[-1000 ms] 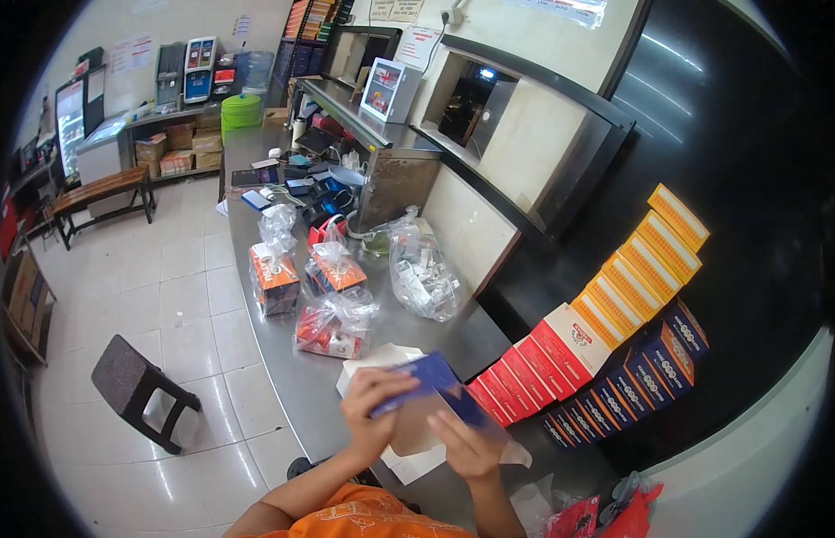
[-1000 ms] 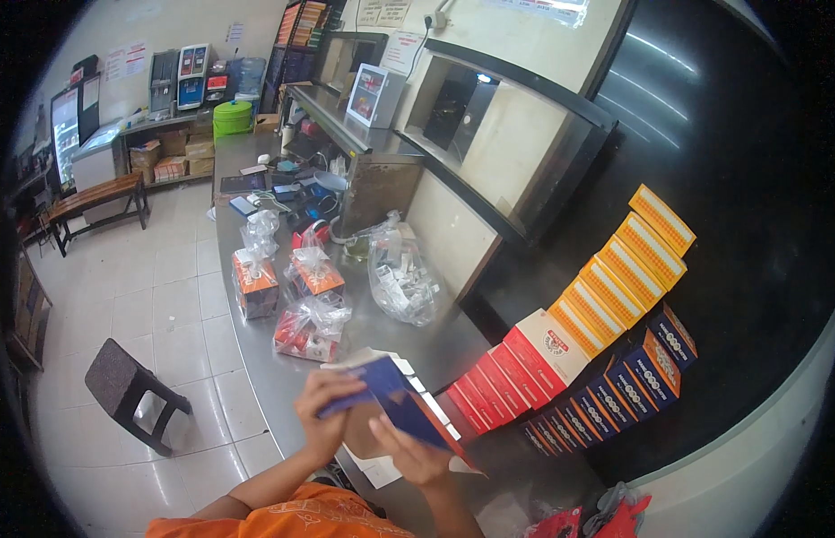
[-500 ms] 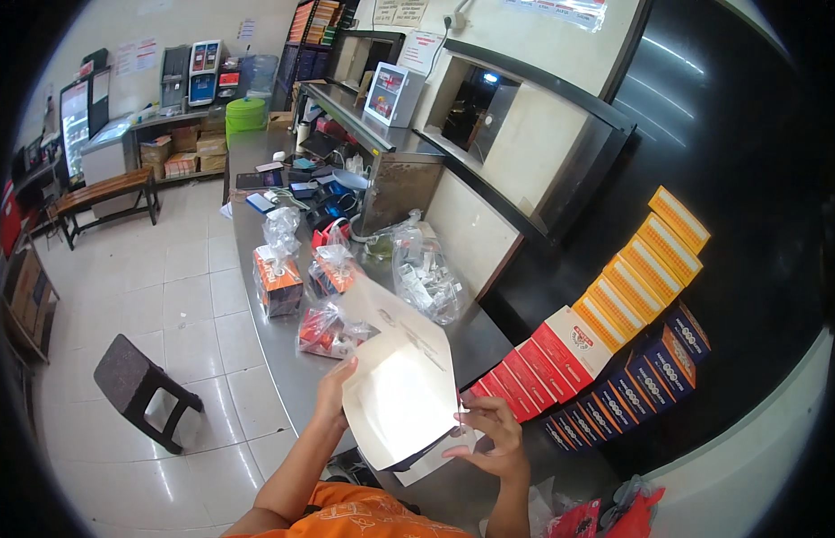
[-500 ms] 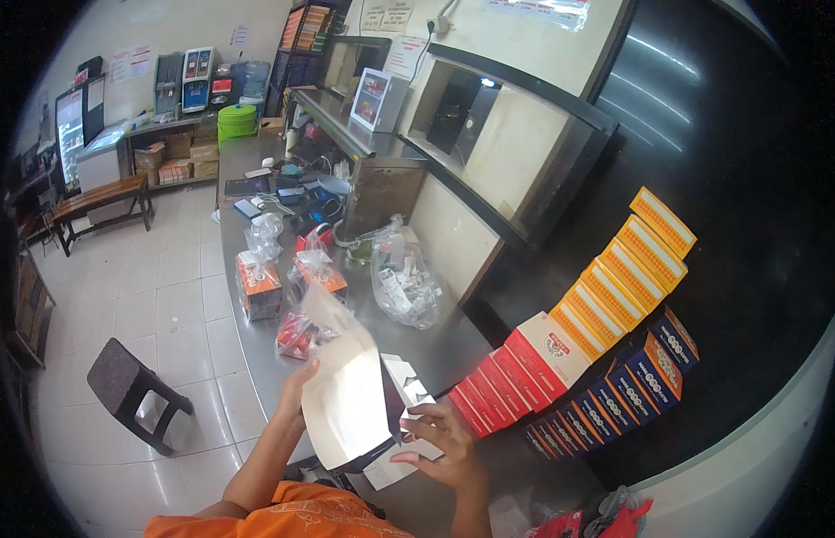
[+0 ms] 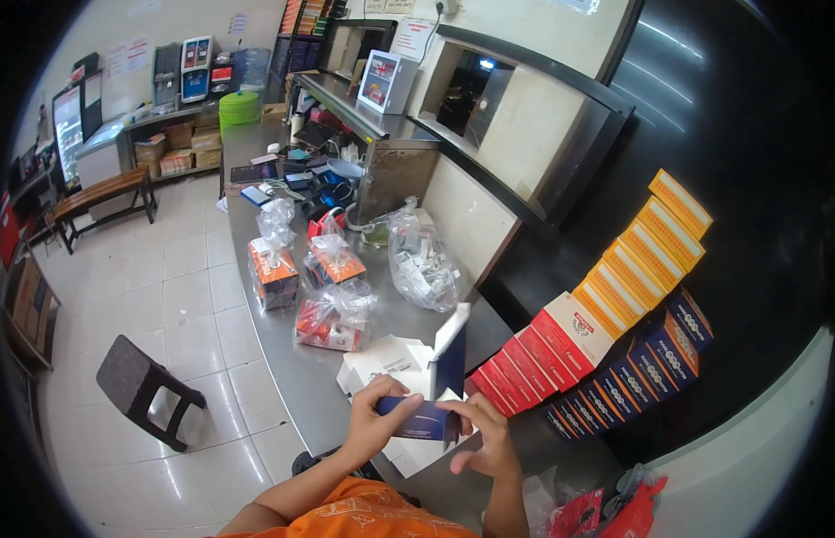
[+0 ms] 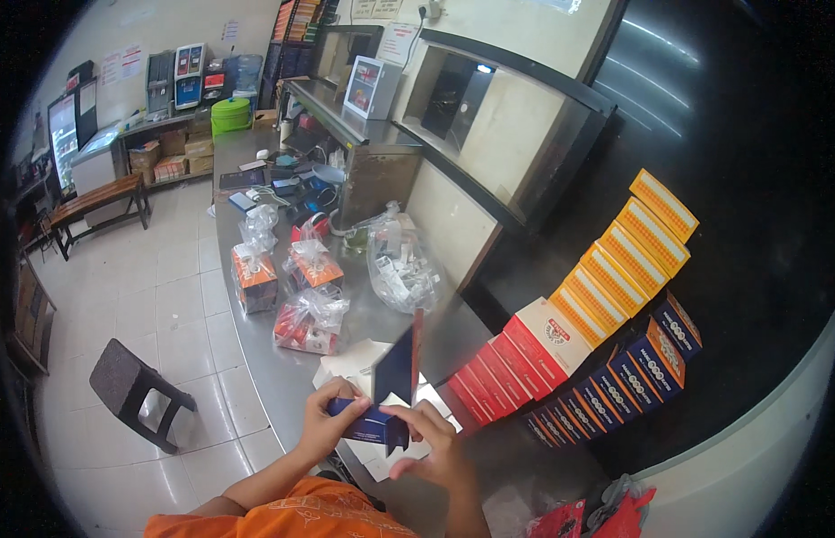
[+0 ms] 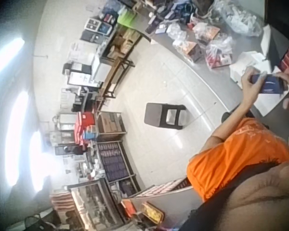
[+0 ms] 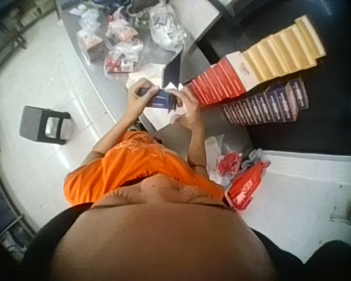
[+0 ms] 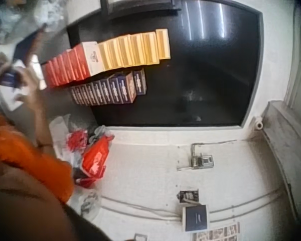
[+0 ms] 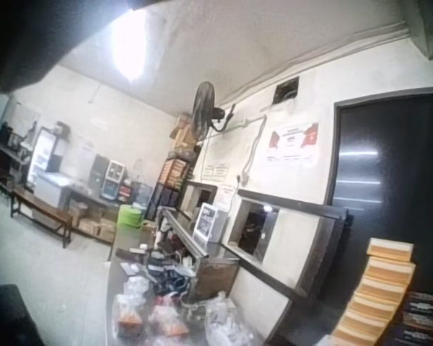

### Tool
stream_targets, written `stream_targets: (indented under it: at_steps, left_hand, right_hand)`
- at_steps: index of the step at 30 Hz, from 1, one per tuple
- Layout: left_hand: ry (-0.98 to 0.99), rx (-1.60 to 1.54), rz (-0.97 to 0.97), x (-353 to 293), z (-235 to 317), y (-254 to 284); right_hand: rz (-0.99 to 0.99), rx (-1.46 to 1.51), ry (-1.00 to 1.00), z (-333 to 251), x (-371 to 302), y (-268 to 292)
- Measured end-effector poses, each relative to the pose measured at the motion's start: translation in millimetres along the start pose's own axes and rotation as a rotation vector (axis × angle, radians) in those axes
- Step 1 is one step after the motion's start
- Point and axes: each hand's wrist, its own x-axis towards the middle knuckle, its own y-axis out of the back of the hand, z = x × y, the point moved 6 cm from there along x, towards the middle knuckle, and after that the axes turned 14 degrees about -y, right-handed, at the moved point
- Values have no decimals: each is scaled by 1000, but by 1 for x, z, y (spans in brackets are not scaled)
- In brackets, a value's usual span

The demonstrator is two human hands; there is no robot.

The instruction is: The person folds cardboard food boxes into shape by hand and stacks them on the counter.

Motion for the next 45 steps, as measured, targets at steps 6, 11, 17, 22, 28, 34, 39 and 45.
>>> stream_targets:
  at_steps: [6,11,17,22,28,34,39,45]
  left_hand:
    - [-323,161,-123,9,20,-5]
    - [-322,-5,-211,7,17,-6]
    - [-132,-178,-332,16,7,16]
    - [-201,-402,-685,13,5,36]
    - [186,-238,-658,17,-88,69]
    - [160,651,-309,-45,-208,56]
    - [-339,1362,-410,-65,-241,44]
    - [473,575,-688,-74,-319,55]
  right_hand:
    - [686,-161,-55,-5,-3,7]
    - [218,-174,-31,-4,1,-11]
    - [621,37,7,12,-18,34]
    - [189,609,-360,72,-45,60]
    - [31,175,-424,158,-77,51]
    - [541,-369,-641,255,-108,-29]
    - [588,-896,-699,304,-138,-67]
    - [-111,369,-1013,403,-172,-84]
